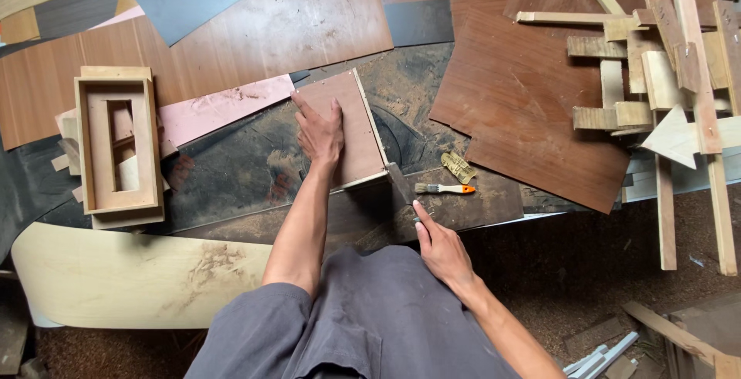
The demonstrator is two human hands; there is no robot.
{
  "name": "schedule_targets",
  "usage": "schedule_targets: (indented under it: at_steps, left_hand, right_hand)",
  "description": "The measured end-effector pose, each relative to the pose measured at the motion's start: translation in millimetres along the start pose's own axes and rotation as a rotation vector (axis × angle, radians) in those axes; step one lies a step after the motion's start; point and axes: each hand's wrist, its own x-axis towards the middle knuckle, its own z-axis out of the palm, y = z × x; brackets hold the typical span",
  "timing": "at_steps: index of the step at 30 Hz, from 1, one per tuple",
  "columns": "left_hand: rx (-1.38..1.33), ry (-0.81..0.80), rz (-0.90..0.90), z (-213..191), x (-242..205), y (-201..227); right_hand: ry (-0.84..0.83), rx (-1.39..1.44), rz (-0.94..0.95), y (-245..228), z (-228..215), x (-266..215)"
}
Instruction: The person smooths and finishes a small wooden box by brushing its surfaces and scraping edges with a metal tool. They repeatedly brush the top and sides, then use the scraper along the edges before brushing again.
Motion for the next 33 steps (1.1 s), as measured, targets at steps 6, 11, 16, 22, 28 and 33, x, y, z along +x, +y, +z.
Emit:
schedule_targets:
  at_steps: [6, 11, 16, 22, 28, 33]
  left_hand:
    - [-0.041, -0.021, -0.053, -1.0, -4.2, 4.4]
    - [-0.056, -0.071, -0.115, -7.9, -5.6, 3.7]
    - [-0.043, 0.022, -0.041, -4.0, -7.2, 3.5]
    - [-0.053, -0.020, -0.084, -3.3, 0.4, 5.3]
    - [-0.033, 0.024, -0.069, 2.9, -1.9, -4.0]
    - [-0.026, 0.054, -0.016, 1.3, 7.4, -3.3]
  right_hand:
    - [0.021, -0.050, -0.016, -4.0, 4.5, 5.2]
    - [-0.002, -0.085, 0.014, -4.0, -1.3, -3.7]
    - [-0.014, -0.037, 0.032, -8.3, 2.9, 9.8]
    - [0.030, -0.028, -0.085, -2.0, -8.1, 3.9]
    - [-0.030, -0.073, 0.074, -5.0, -2.9, 19.1]
    - [0.015, -0.055, -0.090, -1.2, -8.4, 23.3]
